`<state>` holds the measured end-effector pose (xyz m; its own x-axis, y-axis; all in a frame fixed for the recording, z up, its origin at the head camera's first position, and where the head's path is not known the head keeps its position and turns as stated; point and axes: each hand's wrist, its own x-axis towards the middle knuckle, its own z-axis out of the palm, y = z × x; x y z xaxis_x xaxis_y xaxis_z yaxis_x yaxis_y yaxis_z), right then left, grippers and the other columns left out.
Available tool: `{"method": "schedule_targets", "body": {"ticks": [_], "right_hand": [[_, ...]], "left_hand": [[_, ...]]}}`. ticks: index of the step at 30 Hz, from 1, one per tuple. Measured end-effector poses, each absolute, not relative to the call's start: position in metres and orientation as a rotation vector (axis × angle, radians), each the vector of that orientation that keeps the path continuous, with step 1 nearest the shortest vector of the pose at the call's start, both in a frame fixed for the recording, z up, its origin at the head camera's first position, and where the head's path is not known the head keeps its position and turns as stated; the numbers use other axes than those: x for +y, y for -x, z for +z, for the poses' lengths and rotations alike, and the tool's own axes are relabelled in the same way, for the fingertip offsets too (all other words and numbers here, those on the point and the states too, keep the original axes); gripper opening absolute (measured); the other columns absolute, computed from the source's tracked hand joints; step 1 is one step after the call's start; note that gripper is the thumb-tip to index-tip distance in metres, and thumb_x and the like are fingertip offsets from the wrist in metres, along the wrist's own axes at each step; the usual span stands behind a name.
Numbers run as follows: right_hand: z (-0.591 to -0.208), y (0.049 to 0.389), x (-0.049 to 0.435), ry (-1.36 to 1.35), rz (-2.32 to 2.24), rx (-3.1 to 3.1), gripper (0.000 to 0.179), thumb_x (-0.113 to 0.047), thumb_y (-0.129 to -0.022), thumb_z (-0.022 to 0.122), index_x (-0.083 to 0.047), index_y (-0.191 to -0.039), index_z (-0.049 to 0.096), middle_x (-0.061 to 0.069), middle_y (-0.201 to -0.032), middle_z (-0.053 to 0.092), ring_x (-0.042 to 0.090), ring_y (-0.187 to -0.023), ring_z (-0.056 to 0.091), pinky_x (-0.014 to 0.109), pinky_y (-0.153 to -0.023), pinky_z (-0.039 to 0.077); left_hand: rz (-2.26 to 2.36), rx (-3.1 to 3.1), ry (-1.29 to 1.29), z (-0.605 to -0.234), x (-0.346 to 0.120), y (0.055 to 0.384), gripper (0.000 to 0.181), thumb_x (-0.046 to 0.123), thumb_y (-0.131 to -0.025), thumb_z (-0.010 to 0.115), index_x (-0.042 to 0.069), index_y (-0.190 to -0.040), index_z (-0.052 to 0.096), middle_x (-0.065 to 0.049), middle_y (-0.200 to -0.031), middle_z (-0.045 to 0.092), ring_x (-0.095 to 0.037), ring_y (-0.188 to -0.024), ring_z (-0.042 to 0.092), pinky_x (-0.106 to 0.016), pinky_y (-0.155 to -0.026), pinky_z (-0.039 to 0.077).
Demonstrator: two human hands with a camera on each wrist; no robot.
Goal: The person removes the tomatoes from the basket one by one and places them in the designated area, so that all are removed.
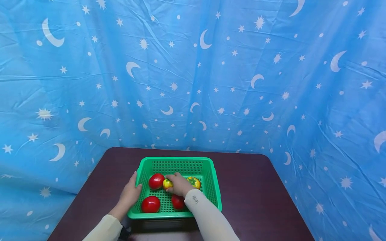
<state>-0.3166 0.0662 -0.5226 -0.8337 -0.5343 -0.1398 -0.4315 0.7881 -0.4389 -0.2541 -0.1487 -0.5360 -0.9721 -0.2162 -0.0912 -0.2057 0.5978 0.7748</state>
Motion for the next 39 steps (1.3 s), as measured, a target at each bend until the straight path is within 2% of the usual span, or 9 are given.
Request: {"method": "schedule_targets", "body": {"ticks": [4, 7, 13, 24, 31, 39], "right_hand": [[-0.516, 0.321, 0.071, 0.769, -0.636, 2.737, 0.059, -0.032, -0.086, 0.068, -0.025, -0.140, 0.046, 0.010, -0.141, 0.043, 0.021, -0.111, 0.055, 0.040, -0.092, 0.052], [-0.511, 0.324, 0.076, 0.766, -0.645, 2.747, 0.059, -0.033, -0.086, 0.068, -0.026, -0.140, 0.045, 0.010, -0.143, 0.042, 0.022, -0.114, 0.054, 0.039, -0.093, 0.052], [-0.501, 0.329, 0.083, 0.755, -0.688, 2.751, 0.061, -0.036, -0.086, 0.066, -0.028, -0.142, 0.043, 0.010, -0.145, 0.040, 0.025, -0.121, 0.051, 0.040, -0.097, 0.049], [-0.487, 0.337, 0.101, 0.780, -0.790, 2.725, 0.062, -0.035, -0.086, 0.066, -0.029, -0.143, 0.041, 0.008, -0.150, 0.035, 0.026, -0.132, 0.042, 0.041, -0.099, 0.048], [-0.467, 0.354, 0.127, 0.762, -0.941, 2.761, 0.063, -0.033, -0.088, 0.064, -0.021, -0.144, 0.039, 0.007, -0.151, 0.033, 0.027, -0.138, 0.034, 0.044, -0.102, 0.045], [-0.457, 0.365, 0.149, 0.639, -0.977, 2.857, 0.060, -0.037, -0.087, 0.065, -0.031, -0.142, 0.041, 0.003, -0.149, 0.037, 0.026, -0.134, 0.038, 0.045, -0.103, 0.044]], "left_hand": [[-1.351, -2.797, -0.365, -0.534, -0.148, 0.254, 0.074, 0.013, -0.094, 0.051, 0.005, -0.152, 0.005, -0.024, -0.153, 0.024, -0.047, -0.137, 0.028, -0.062, -0.100, 0.038], [-1.353, -2.794, -0.358, -0.533, -0.148, 0.253, 0.074, 0.013, -0.094, 0.051, 0.004, -0.152, 0.005, -0.024, -0.153, 0.024, -0.047, -0.136, 0.029, -0.062, -0.100, 0.038], [-1.328, -2.798, -0.345, -0.531, -0.149, 0.252, 0.071, 0.012, -0.095, 0.048, 0.003, -0.151, 0.005, -0.026, -0.152, 0.025, -0.048, -0.135, 0.030, -0.062, -0.101, 0.036], [-1.357, -2.792, -0.364, -0.534, -0.148, 0.254, 0.074, 0.012, -0.094, 0.050, 0.005, -0.152, 0.004, -0.024, -0.153, 0.022, -0.047, -0.137, 0.027, -0.062, -0.100, 0.037], [-1.368, -2.799, -0.360, -0.534, -0.147, 0.252, 0.074, 0.012, -0.094, 0.049, 0.005, -0.152, 0.003, -0.025, -0.153, 0.023, -0.048, -0.137, 0.027, -0.063, -0.100, 0.036], [-1.360, -2.794, -0.367, -0.534, -0.148, 0.254, 0.075, 0.012, -0.094, 0.049, 0.005, -0.152, 0.003, -0.025, -0.152, 0.024, -0.048, -0.136, 0.029, -0.063, -0.100, 0.037]]}}
